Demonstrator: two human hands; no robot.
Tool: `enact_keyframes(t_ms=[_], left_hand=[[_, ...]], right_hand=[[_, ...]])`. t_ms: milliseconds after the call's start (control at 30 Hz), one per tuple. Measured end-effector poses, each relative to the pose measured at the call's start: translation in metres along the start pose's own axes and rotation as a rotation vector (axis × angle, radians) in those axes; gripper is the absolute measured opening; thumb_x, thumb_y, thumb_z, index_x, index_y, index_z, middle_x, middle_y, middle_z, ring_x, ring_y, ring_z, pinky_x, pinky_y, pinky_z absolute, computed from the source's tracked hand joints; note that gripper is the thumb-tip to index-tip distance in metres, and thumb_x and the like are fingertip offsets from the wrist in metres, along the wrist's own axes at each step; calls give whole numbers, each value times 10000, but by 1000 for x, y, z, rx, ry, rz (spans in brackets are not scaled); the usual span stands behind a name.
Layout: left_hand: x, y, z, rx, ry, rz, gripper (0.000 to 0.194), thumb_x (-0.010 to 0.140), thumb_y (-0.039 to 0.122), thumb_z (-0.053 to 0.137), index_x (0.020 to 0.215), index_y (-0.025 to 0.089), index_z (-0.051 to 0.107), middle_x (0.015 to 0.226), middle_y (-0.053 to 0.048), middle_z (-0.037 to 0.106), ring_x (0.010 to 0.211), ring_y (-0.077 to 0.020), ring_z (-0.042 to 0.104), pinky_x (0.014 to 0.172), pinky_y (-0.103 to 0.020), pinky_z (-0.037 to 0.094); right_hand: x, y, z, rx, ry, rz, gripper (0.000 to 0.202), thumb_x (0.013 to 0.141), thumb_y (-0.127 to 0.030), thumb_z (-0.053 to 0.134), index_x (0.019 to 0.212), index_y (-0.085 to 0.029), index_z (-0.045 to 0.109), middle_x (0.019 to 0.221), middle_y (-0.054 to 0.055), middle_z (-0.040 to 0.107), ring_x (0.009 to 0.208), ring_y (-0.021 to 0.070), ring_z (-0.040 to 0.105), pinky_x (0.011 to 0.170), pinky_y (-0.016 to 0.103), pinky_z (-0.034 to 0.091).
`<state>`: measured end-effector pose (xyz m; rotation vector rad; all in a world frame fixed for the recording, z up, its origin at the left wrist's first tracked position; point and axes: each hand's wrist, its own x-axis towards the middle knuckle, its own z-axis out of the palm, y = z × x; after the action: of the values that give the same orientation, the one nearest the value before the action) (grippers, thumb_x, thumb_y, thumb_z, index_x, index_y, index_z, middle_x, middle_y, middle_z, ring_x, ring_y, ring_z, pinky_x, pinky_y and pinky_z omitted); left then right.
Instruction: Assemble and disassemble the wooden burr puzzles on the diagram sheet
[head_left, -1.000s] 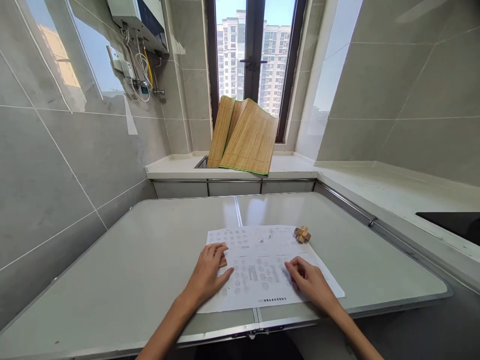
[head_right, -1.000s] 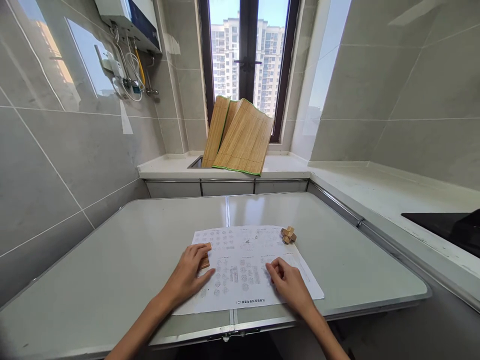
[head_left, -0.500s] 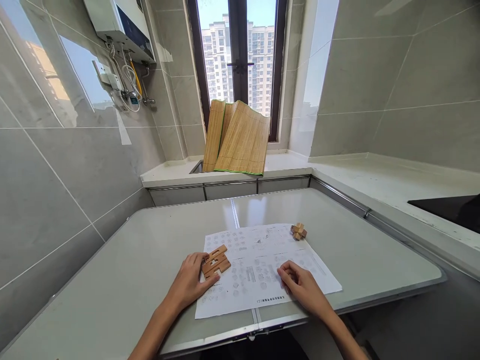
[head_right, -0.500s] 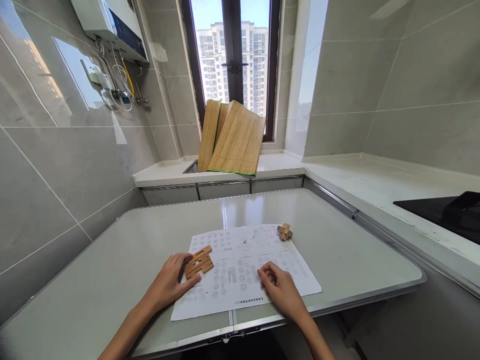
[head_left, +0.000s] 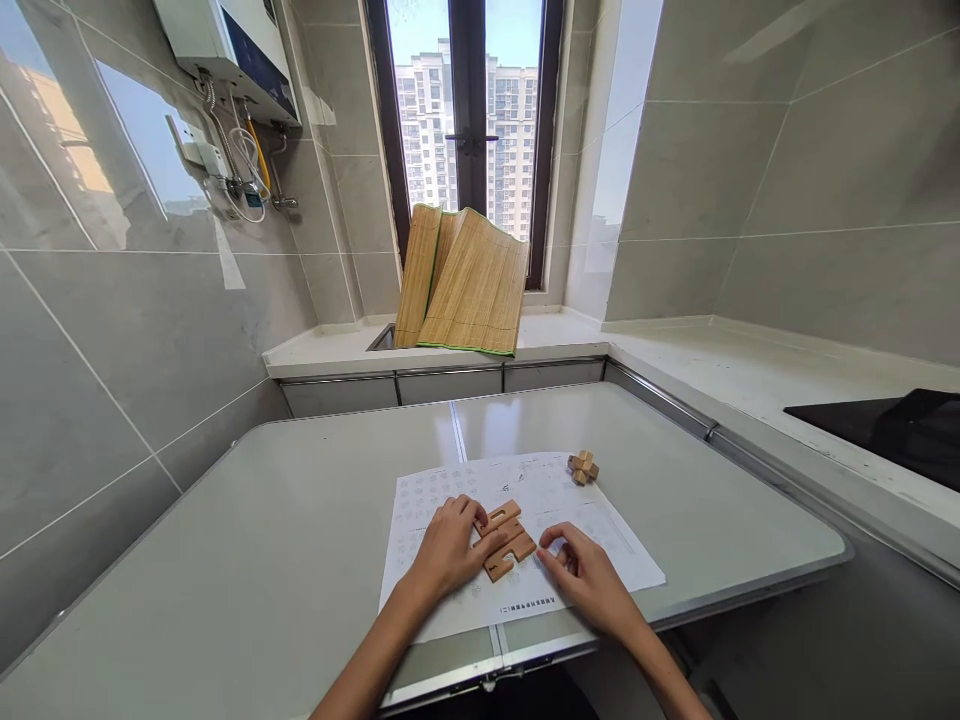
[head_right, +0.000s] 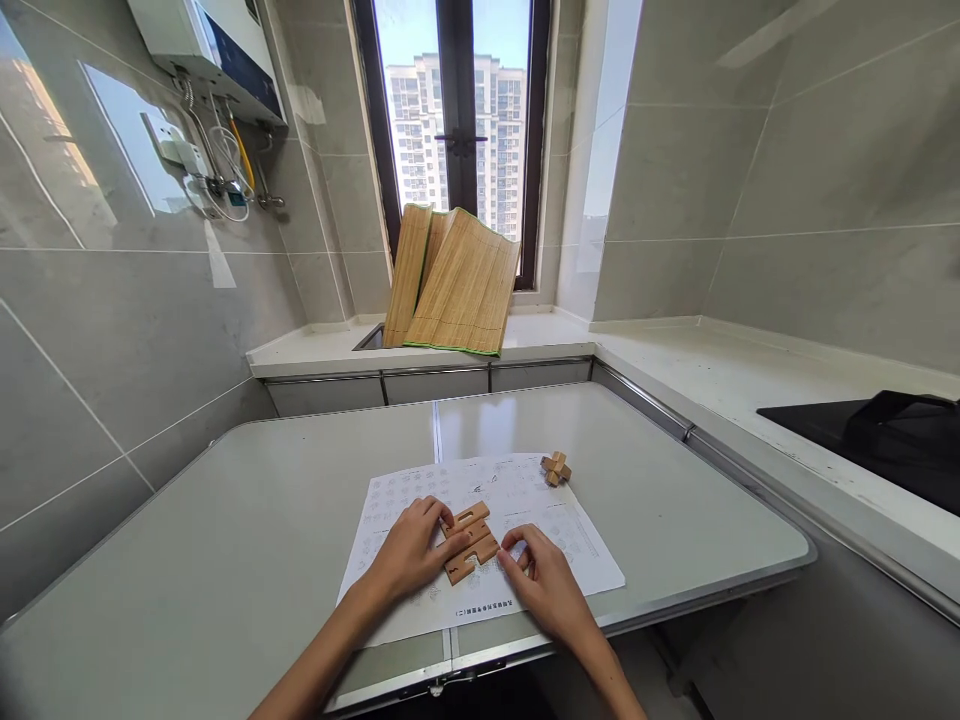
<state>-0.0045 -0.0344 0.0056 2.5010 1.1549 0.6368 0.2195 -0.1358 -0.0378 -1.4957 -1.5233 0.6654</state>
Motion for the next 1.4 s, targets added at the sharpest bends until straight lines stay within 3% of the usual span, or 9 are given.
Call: enact_keyframes(t_ms=[133, 333, 600, 800, 933, 1100, 1267, 1400], left_hand=[[18, -9, 7, 24, 13, -74, 324, 949, 519, 532, 904, 207, 609, 977, -79, 660, 893, -259, 595, 771, -376, 443], [21, -19, 17, 29, 31, -13, 425, 934, 602, 524, 830, 200, 617, 931, -81, 643, 883, -259, 569, 773, -376, 435], [20, -23, 16, -87, 48, 21, 444, 984, 566, 444, 824, 208, 654, 884, -73, 665, 869, -256, 583, 790, -373, 443], [20, -24, 8, -336, 53, -69, 426, 964, 564, 483, 862, 209, 694, 815, -30, 703, 758, -209, 602, 693, -308, 438], [19, -24, 4, -449, 107, -132, 420, 954, 570, 502, 882, 204, 695, 762, -13, 693, 712, -189, 596, 700, -298, 445], [18, -28, 6, -634, 99, -157, 418, 959, 582, 499, 921, 199, 663, 735, -6, 691, 620, -161, 605, 699, -294, 491], [19, -31, 6, -687, 126, -147, 448, 971, 583, 469, 1037, 192, 679, 876, -43, 754, 642, -167, 645, 781, -328, 527], [19, -32, 5, -670, 151, -147, 476, 975, 579, 460, 1119, 186, 686, 841, -50, 761, 778, -215, 706, 868, -362, 526]], right_hand=[[0, -3, 4, -71, -37, -76, 298, 904, -395, 586, 1162, -249, 620, 1149, 54, 669, 639, 155, 592, 697, 311, 501], [-1, -13, 6, -209, -59, -28, 411, 890, -343, 587, 1294, -276, 565, 856, -11, 680, 622, 177, 560, 677, 307, 458], [-2, -15, 6, -156, -69, -97, 255, 911, -420, 614, 1130, -294, 652, 1097, 26, 664, 635, 165, 575, 683, 301, 475], [-3, -15, 4, -155, -110, -104, 212, 897, -459, 650, 1004, -279, 686, 1023, 23, 664, 702, 179, 605, 688, 285, 465], [-3, -9, 5, -87, -113, -48, 245, 893, -462, 655, 1021, -257, 690, 848, 14, 680, 688, 194, 585, 659, 296, 448], [6, 1, 7, 87, -31, -43, 337, 920, -516, 616, 1024, -218, 735, 996, 76, 742, 869, 246, 649, 787, 343, 488], [31, -3, 23, 410, 11, 104, 515, 817, -659, 686, 983, -171, 691, 854, 75, 746, 554, 160, 575, 568, 306, 471], [50, -9, 43, 570, 38, 138, 581, 722, -702, 754, 920, -165, 660, 725, 52, 719, 478, 130, 529, 504, 284, 450]])
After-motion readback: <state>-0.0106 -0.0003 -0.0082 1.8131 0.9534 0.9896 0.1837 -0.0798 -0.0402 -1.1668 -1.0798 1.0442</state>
